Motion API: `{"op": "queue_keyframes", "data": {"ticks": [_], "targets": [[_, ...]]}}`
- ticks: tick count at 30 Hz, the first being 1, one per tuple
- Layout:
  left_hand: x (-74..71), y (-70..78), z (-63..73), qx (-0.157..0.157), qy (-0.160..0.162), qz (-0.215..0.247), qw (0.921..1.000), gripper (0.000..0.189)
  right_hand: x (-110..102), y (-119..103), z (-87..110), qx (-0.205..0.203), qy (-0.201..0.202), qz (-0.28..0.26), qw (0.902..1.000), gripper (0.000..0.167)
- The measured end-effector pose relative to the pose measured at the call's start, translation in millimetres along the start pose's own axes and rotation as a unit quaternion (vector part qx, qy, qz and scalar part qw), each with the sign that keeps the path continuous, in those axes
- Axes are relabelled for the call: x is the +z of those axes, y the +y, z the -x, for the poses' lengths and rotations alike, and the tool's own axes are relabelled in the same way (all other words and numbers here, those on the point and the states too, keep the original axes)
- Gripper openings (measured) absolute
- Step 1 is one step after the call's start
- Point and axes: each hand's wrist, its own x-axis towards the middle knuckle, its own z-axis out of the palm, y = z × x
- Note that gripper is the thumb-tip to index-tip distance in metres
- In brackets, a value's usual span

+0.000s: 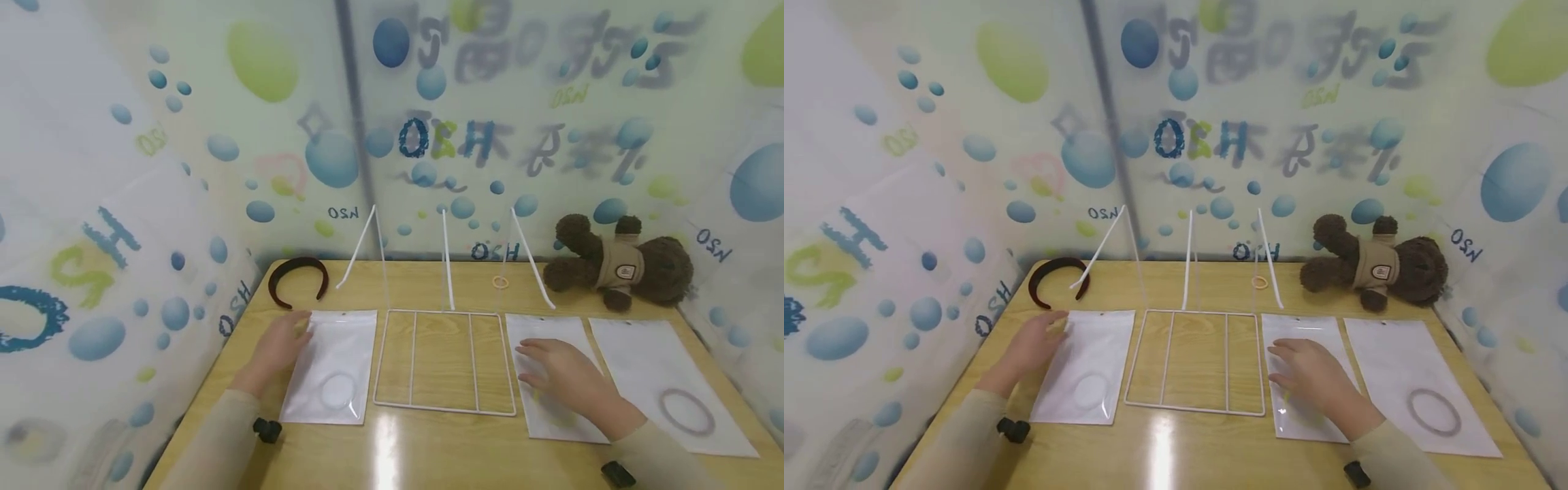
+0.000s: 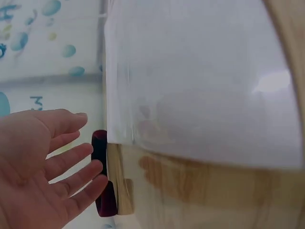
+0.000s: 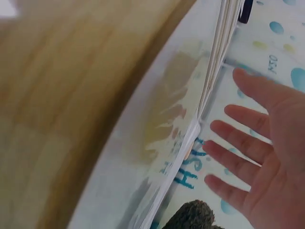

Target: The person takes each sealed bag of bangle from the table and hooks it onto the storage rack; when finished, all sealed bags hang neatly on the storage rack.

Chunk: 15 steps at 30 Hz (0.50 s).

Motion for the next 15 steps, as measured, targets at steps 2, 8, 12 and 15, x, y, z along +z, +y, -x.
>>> {"op": "queue_keyframes", "data": {"ticks": [2,8,12,15], "targets": [[-2.8,-3.0,-4.7,-0.027,-0.001,0.043,0.9987,0.048,0.6,-5.1,1.9,-0.023,0.002,-0.012,0.9997,0.049],[-5.5,-14.4,-17.2,-0.059,-0.01,0.084,0.9947,0.046,2.9,-13.1,4.8,-0.061,-0.025,-0.025,0.9975,0.046],[-4.4,-21.5,-24.7,-0.063,-0.021,0.075,0.9949,0.048,7.0,-16.0,4.4,-0.065,-0.044,-0.041,0.996,0.045],[-2.5,-24.5,-30.5,-0.072,-0.026,0.075,0.9942,0.049,9.0,-17.2,5.1,-0.069,-0.045,-0.046,0.9956,0.044]]}}
